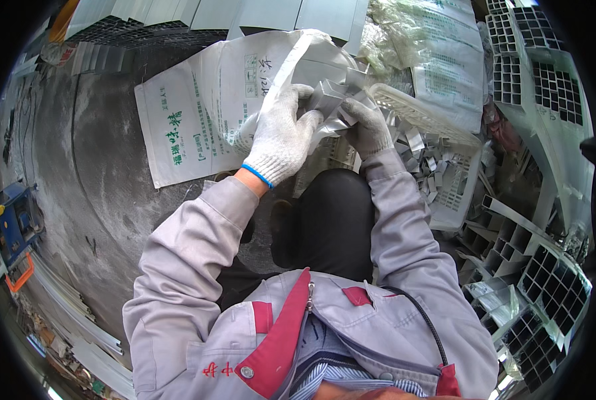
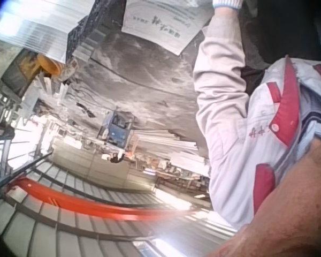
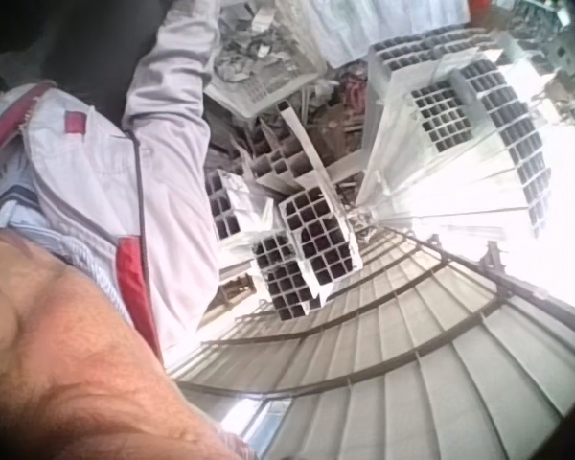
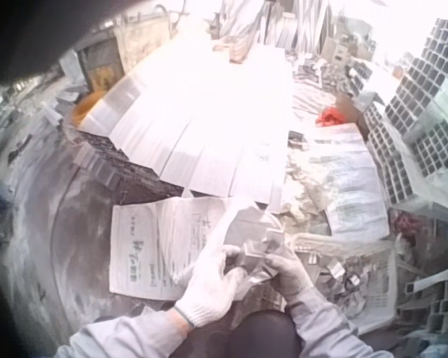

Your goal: The person picks up a handwritten note, then walks to a crate of metal pieces. They squat and repeatedly pick up small metal pieces with gloved hands, placing them into a white bag. The person then stands and walks to a pile of bags, placing the filled bag on top.

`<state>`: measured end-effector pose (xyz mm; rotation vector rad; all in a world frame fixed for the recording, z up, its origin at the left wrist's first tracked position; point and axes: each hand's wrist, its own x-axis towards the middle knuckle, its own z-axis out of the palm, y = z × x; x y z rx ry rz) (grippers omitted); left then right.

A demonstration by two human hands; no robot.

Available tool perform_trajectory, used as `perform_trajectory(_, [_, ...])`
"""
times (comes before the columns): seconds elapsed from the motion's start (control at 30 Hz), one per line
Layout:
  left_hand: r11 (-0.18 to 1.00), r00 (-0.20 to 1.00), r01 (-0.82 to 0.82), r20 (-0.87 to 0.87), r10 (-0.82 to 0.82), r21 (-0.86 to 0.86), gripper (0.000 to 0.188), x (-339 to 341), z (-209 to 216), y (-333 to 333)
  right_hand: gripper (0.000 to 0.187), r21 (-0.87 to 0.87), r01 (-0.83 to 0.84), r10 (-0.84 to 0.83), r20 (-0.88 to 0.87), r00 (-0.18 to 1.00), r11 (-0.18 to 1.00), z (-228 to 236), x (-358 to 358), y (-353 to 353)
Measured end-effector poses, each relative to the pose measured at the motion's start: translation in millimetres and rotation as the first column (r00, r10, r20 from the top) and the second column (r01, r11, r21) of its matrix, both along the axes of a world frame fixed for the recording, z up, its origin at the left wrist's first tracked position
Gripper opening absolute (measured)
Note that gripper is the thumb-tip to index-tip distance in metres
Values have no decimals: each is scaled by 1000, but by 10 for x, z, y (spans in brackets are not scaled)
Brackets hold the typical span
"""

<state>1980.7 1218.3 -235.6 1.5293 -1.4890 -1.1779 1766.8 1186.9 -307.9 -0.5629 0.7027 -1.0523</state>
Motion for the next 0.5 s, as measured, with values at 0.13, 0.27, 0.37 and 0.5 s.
perform_trajectory(0.13, [998,995,-62,-77,61,-6,39,-31,-6,5,50,27,60,-59,-29,998,998,-98,-60,-13])
perform_trajectory(0.27, [955,926,-29,352,137,-294,40,28,52,39,41,-18,49,-50,-59,997,999,-189,-145,-62])
perform_trajectory(0.37, [961,786,-25,588,189,-276,47,68,62,1,41,13,156,-155,-66,986,988,-227,-128,-64])
perform_trajectory(0.5, [964,701,54,697,150,-262,54,119,40,-32,39,42,195,-192,-66,979,980,-212,-63,-50])
